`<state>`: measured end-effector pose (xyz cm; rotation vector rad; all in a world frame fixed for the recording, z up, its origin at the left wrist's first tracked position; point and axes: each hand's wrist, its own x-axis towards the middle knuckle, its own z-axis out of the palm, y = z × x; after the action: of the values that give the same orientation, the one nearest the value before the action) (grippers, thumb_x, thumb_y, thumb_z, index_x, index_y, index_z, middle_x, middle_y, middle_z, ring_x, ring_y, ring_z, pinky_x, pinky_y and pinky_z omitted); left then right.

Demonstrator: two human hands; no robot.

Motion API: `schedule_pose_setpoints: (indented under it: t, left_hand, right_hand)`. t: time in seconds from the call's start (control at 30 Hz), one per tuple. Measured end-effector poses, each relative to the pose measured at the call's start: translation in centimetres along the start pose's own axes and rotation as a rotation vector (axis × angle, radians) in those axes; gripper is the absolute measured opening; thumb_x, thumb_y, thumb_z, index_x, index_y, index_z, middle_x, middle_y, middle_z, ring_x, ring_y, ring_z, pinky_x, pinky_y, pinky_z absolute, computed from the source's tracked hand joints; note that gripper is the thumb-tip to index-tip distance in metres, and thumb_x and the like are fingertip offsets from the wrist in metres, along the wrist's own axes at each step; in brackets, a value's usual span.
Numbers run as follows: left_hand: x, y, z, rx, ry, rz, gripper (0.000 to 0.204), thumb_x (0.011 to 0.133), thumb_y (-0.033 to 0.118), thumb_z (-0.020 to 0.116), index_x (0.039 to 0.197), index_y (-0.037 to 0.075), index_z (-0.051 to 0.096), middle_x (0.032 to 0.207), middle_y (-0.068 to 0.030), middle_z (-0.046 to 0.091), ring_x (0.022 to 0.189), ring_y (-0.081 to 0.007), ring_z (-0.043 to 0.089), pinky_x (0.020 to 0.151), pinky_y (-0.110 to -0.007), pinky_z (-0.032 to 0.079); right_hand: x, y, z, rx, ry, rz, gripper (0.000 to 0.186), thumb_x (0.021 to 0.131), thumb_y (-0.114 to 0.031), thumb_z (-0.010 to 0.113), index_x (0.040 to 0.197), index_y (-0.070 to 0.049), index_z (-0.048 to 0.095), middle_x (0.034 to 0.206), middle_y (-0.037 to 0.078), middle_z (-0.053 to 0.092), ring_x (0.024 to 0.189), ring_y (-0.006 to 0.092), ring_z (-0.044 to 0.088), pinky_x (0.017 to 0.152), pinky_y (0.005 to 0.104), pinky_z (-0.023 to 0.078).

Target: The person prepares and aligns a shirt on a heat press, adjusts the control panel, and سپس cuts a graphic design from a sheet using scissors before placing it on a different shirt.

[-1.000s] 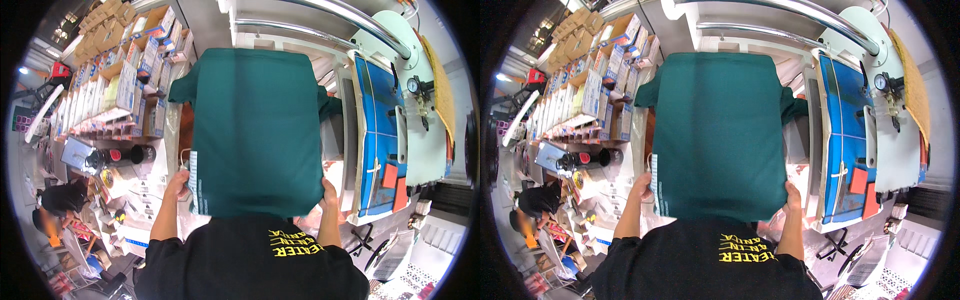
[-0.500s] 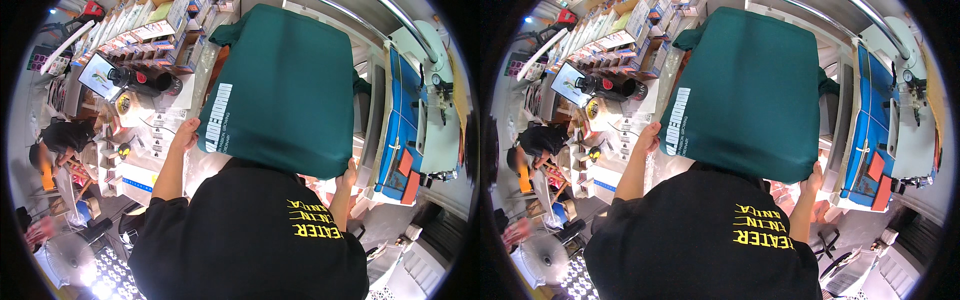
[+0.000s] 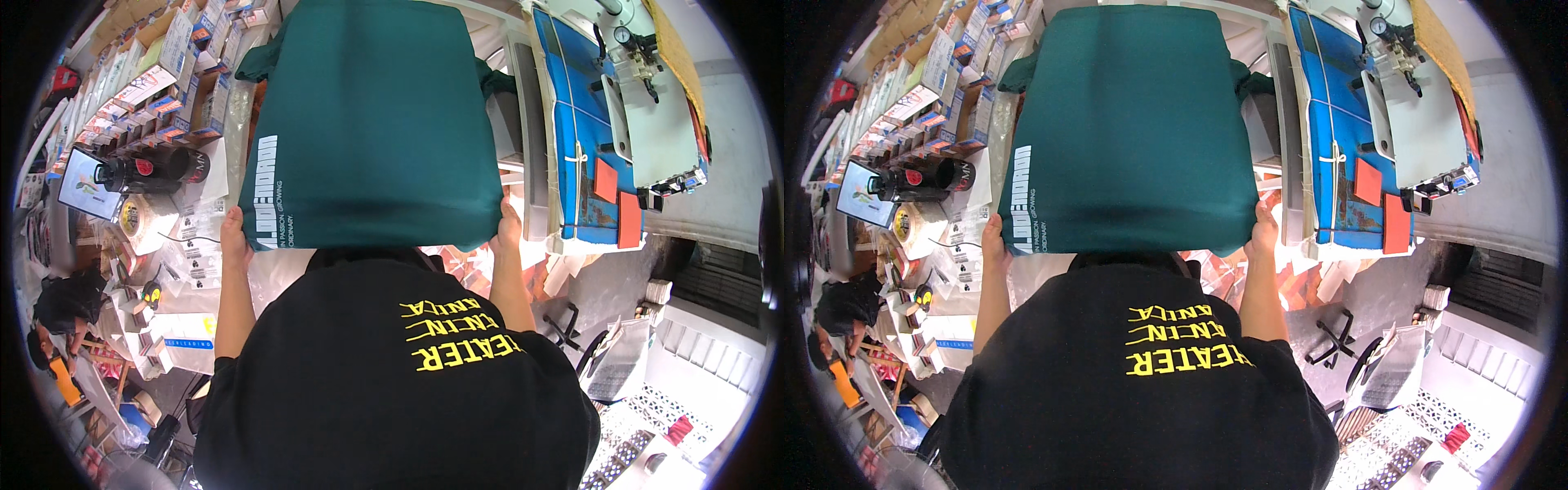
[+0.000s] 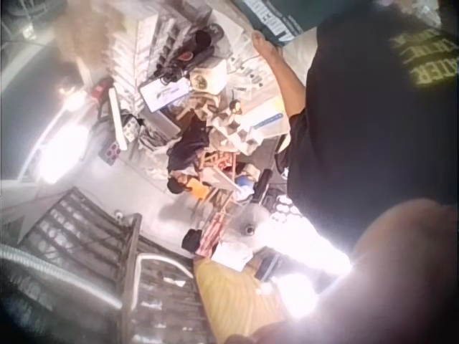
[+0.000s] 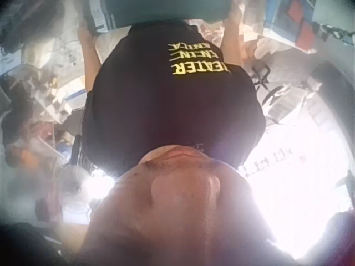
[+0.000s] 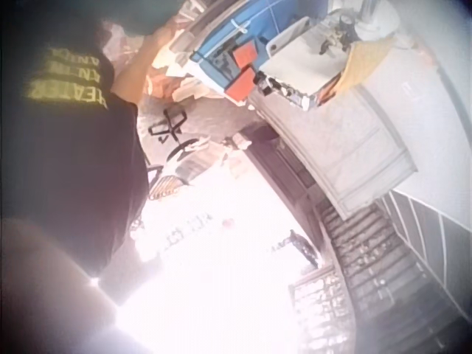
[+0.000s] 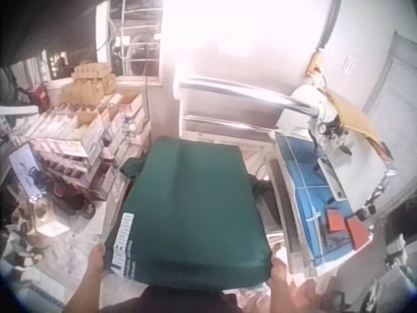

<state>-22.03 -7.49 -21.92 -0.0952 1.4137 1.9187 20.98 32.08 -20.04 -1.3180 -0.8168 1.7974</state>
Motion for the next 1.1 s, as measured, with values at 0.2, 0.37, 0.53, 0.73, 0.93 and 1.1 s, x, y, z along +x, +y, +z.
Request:
schedule_pose_setpoints:
  t: [0.2, 0.37, 0.53, 0.73, 0.93, 1.1]
  left_hand:
    - [2.0, -2.7, -2.7, 0.584, 0.192, 0.256, 0.038, 0.101, 0.036, 0.054, 0.109, 0.000, 0.066, 0.100, -0.0026, 0.065, 0.096, -0.0144, 0.058, 0.087, -0.032, 0.046]
    - [1.4, -4.8, -0.3, 0.592, 0.080, 0.179, 0.034, 0.099, 0.031, 0.056, 0.108, 0.001, 0.070, 0.098, -0.0053, 0.070, 0.091, -0.0151, 0.061, 0.082, -0.032, 0.048]
    - [1.2, -5.9, 1.3, 1.000, 0.025, 0.222, 0.021, 0.090, 0.020, 0.061, 0.095, 0.003, 0.071, 0.084, -0.0091, 0.071, 0.079, -0.0177, 0.065, 0.072, -0.036, 0.052]
    - [-7.5, -2.6, -5.1, 0.664, 0.584, 0.280, 0.023, 0.090, 0.022, 0.064, 0.095, 0.001, 0.070, 0.078, -0.0085, 0.069, 0.071, -0.0144, 0.065, 0.067, -0.032, 0.052]
    - [-13.6, -2.2, -13.3, 0.507, 0.996, 0.177, 0.024, 0.093, 0.023, 0.062, 0.093, 0.000, 0.068, 0.077, -0.0065, 0.069, 0.069, -0.0114, 0.064, 0.065, -0.029, 0.051]
    - [-19.1, -5.5, -14.8, 0.375, 1.162, 0.297, 0.019, 0.090, 0.021, 0.064, 0.095, 0.003, 0.070, 0.083, -0.0138, 0.071, 0.077, -0.0228, 0.069, 0.073, -0.035, 0.053]
  right_hand:
    - [2.0, 2.3, -2.1, 0.029, -0.180, 0.044, 0.045, 0.106, -0.031, 0.041, 0.135, 0.001, 0.051, 0.128, 0.018, 0.061, 0.113, 0.0319, 0.061, 0.100, 0.0457, 0.048]
    - [2.5, 3.8, -0.1, -0.214, -0.165, 0.123, 0.043, 0.104, -0.032, 0.047, 0.132, 0.000, 0.054, 0.127, 0.012, 0.061, 0.111, 0.0267, 0.062, 0.096, 0.0403, 0.052]
    - [4.5, -0.1, 3.0, -1.185, -0.159, -0.154, 0.052, 0.084, -0.046, 0.072, 0.110, -0.001, 0.070, 0.097, 0.008, 0.072, 0.094, 0.0232, 0.067, 0.076, 0.0358, 0.054]
    - [0.1, -6.3, 13.4, -1.486, 0.088, -0.818, 0.034, 0.095, -0.034, 0.062, 0.104, -0.001, 0.070, 0.103, 0.015, 0.070, 0.094, 0.0314, 0.067, 0.083, 0.0418, 0.052]
    - [-2.8, -1.3, 23.0, -1.340, -0.370, -1.195, 0.019, 0.092, -0.019, 0.068, 0.101, -0.003, 0.070, 0.100, 0.012, 0.069, 0.094, 0.0281, 0.064, 0.082, 0.0393, 0.051]
    - [-8.1, 1.7, 28.8, -1.161, -0.896, -1.205, 0.012, 0.093, -0.011, 0.066, 0.096, 0.001, 0.067, 0.095, 0.010, 0.067, 0.088, 0.0251, 0.062, 0.081, 0.0357, 0.051]
